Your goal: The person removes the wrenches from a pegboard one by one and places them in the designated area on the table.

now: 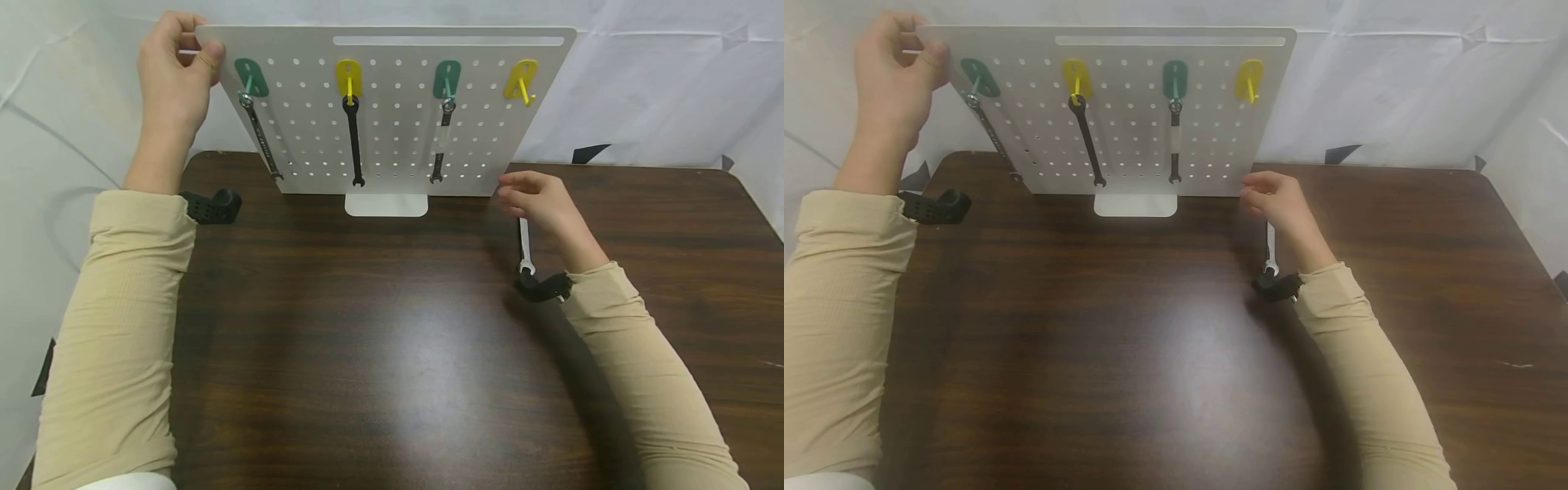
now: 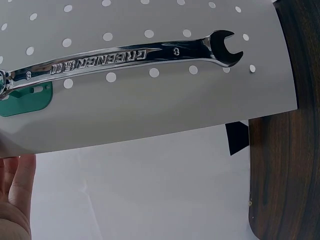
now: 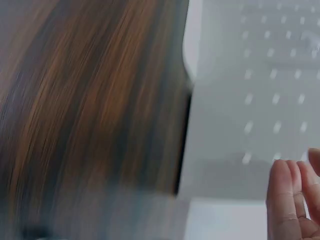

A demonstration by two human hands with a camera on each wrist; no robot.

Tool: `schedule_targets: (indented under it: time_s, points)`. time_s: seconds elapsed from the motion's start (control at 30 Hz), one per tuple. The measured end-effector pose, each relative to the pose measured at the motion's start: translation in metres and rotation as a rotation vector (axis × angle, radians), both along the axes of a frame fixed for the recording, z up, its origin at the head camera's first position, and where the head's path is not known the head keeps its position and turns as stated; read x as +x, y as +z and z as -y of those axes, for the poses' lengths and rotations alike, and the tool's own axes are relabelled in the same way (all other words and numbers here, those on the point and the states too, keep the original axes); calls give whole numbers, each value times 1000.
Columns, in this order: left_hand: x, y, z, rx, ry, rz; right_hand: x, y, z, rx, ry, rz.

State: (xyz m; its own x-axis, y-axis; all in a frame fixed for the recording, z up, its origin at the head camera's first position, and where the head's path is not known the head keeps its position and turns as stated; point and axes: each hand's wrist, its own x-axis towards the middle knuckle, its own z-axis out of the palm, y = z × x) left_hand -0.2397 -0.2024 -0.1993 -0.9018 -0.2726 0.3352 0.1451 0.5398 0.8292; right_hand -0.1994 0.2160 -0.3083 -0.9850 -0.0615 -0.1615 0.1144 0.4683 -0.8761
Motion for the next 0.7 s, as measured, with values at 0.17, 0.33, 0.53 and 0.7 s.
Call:
schedule_targets:
  time_s: [0.17,0.33,0.53,0.7]
  points:
    - [0,0,0,1,2,5,7,11,27,-133,-14,-76]
    - [0,0,0,13,-3,3,10,18,48,-175,5,-141]
    - [0,-1,0,27,-9,0,10,22,66,-197,22,-209]
    - [0,-2,-1,-1,-5,-17,9,20,79,-249,-1,-232]
